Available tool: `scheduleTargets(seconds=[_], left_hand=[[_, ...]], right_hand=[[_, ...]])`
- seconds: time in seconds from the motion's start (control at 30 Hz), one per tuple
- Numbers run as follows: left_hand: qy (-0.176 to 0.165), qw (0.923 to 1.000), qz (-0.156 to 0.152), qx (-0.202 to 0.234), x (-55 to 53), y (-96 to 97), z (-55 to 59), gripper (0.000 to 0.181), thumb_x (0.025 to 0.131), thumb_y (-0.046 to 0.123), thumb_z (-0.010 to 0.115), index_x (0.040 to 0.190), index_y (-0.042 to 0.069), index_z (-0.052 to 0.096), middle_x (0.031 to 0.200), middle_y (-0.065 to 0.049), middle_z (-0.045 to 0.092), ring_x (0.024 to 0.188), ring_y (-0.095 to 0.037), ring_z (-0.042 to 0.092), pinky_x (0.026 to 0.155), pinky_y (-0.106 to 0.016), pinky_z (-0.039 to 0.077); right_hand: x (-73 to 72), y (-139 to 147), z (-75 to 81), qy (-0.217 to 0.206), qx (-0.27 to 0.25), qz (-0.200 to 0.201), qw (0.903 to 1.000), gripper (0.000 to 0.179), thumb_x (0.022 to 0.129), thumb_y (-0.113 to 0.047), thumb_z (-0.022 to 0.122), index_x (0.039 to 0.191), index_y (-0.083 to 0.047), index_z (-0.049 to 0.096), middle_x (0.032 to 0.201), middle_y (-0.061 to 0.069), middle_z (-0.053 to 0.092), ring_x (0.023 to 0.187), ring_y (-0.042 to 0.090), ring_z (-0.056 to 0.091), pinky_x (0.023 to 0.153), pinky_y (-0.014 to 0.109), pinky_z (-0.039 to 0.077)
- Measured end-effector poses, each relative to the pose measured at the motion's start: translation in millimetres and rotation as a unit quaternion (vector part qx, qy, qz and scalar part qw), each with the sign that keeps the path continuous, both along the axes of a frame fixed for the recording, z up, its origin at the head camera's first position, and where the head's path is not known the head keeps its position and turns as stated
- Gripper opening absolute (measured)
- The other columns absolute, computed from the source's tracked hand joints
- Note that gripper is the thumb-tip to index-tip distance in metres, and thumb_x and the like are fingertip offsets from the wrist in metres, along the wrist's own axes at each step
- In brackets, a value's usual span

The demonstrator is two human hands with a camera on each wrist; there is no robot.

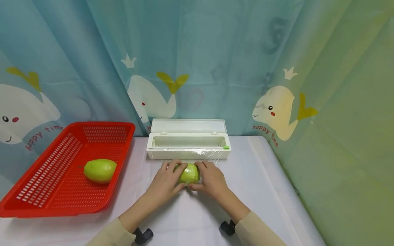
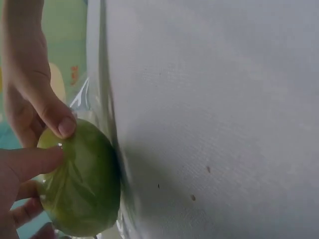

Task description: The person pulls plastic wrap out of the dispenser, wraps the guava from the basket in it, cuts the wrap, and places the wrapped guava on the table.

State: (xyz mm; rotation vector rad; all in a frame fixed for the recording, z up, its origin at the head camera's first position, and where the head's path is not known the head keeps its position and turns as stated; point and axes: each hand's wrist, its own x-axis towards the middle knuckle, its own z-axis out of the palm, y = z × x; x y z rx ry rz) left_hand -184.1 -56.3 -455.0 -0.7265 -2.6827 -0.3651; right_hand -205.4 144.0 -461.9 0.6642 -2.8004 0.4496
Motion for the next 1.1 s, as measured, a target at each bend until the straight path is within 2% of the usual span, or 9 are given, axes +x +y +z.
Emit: scheduleTargets(seconds=[0.17, 0.37, 0.43, 0.57, 0.63, 0.7, 0.83, 1.1], left_hand=[[-0.018, 0.9996, 0.008, -0.018, -7.9, 3.8, 0.0, 0.08, 0.074, 0.036, 0.087, 0.142, 0.014, 0.051, 0.134, -0.007, 0.05, 0.112, -0.029, 0.049, 0.081, -0.039, 0.053], [-0.034, 0.9991, 0.01, -0.022, -14.9, 5.5, 4.9, 0.084, 0.067, 0.033, 0.092, 0.138, 0.013, 0.053, 0.131, -0.008, 0.05, 0.111, -0.031, 0.048, 0.082, -0.041, 0.052], [-0.033, 0.999, 0.011, -0.029, -16.4, 6.1, 7.1, 0.084, 0.065, 0.033, 0.094, 0.136, 0.013, 0.054, 0.129, -0.008, 0.05, 0.109, -0.03, 0.049, 0.081, -0.04, 0.052], [-0.035, 0.9979, 0.012, -0.054, -17.7, 7.5, 9.4, 0.086, 0.062, 0.033, 0.094, 0.135, 0.011, 0.054, 0.125, -0.006, 0.051, 0.105, -0.028, 0.048, 0.075, -0.037, 0.052], [-0.038, 0.9972, 0.014, -0.062, -17.4, 8.1, 10.2, 0.087, 0.062, 0.033, 0.095, 0.135, 0.01, 0.054, 0.125, -0.007, 0.051, 0.104, -0.027, 0.048, 0.074, -0.036, 0.053], [-0.042, 0.9969, 0.019, -0.064, -17.5, 8.2, 10.9, 0.088, 0.062, 0.033, 0.095, 0.135, 0.009, 0.054, 0.126, -0.008, 0.052, 0.104, -0.028, 0.048, 0.074, -0.036, 0.053], [-0.047, 0.9959, 0.026, -0.073, -18.1, 7.7, 12.6, 0.087, 0.063, 0.035, 0.094, 0.136, 0.009, 0.053, 0.127, -0.008, 0.051, 0.106, -0.029, 0.049, 0.074, -0.036, 0.055], [-0.058, 0.996, 0.015, -0.067, -22.3, 3.5, 9.9, 0.087, 0.065, 0.043, 0.091, 0.136, 0.009, 0.054, 0.126, -0.007, 0.054, 0.101, -0.027, 0.051, 0.07, -0.035, 0.055]], right_hand=[[-1.9, 1, -2.8, 0.015, 0.008, -0.001, 0.9999, 0.075, 0.065, -0.05, 0.089, 0.124, -0.012, 0.061, 0.116, 0.005, 0.062, 0.109, 0.027, 0.059, 0.085, 0.043, 0.055], [-4.1, 3, -2.5, 0.015, -0.012, -0.006, 0.9998, 0.075, 0.062, -0.048, 0.09, 0.124, -0.013, 0.064, 0.114, 0.01, 0.056, 0.099, 0.027, 0.058, 0.079, 0.043, 0.054], [-2.7, 3, -2.1, 0.007, -0.018, -0.018, 0.9997, 0.08, 0.062, -0.049, 0.09, 0.128, -0.013, 0.063, 0.115, 0.01, 0.055, 0.098, 0.026, 0.057, 0.078, 0.043, 0.053], [6.8, 2, 0.7, 0.006, -0.054, -0.045, 0.9975, 0.093, 0.064, -0.049, 0.09, 0.141, -0.01, 0.054, 0.121, 0.01, 0.057, 0.107, 0.028, 0.058, 0.081, 0.044, 0.054], [13.5, -1, 2.4, 0.018, -0.083, -0.038, 0.9956, 0.092, 0.067, -0.043, 0.09, 0.143, -0.008, 0.052, 0.125, 0.011, 0.057, 0.113, 0.029, 0.057, 0.084, 0.046, 0.055], [19.3, -5, 3.9, 0.029, -0.103, -0.015, 0.9942, 0.087, 0.069, -0.037, 0.09, 0.142, -0.007, 0.053, 0.127, 0.012, 0.057, 0.117, 0.031, 0.056, 0.086, 0.047, 0.055], [23.7, -14, 3.7, 0.016, -0.103, 0.026, 0.9943, 0.082, 0.07, -0.031, 0.09, 0.14, -0.005, 0.054, 0.132, 0.014, 0.056, 0.119, 0.034, 0.056, 0.091, 0.048, 0.054], [16.8, -23, 0.3, -0.008, -0.094, 0.01, 0.9955, 0.086, 0.069, -0.028, 0.092, 0.141, -0.003, 0.052, 0.135, 0.015, 0.055, 0.122, 0.034, 0.054, 0.097, 0.049, 0.051]])
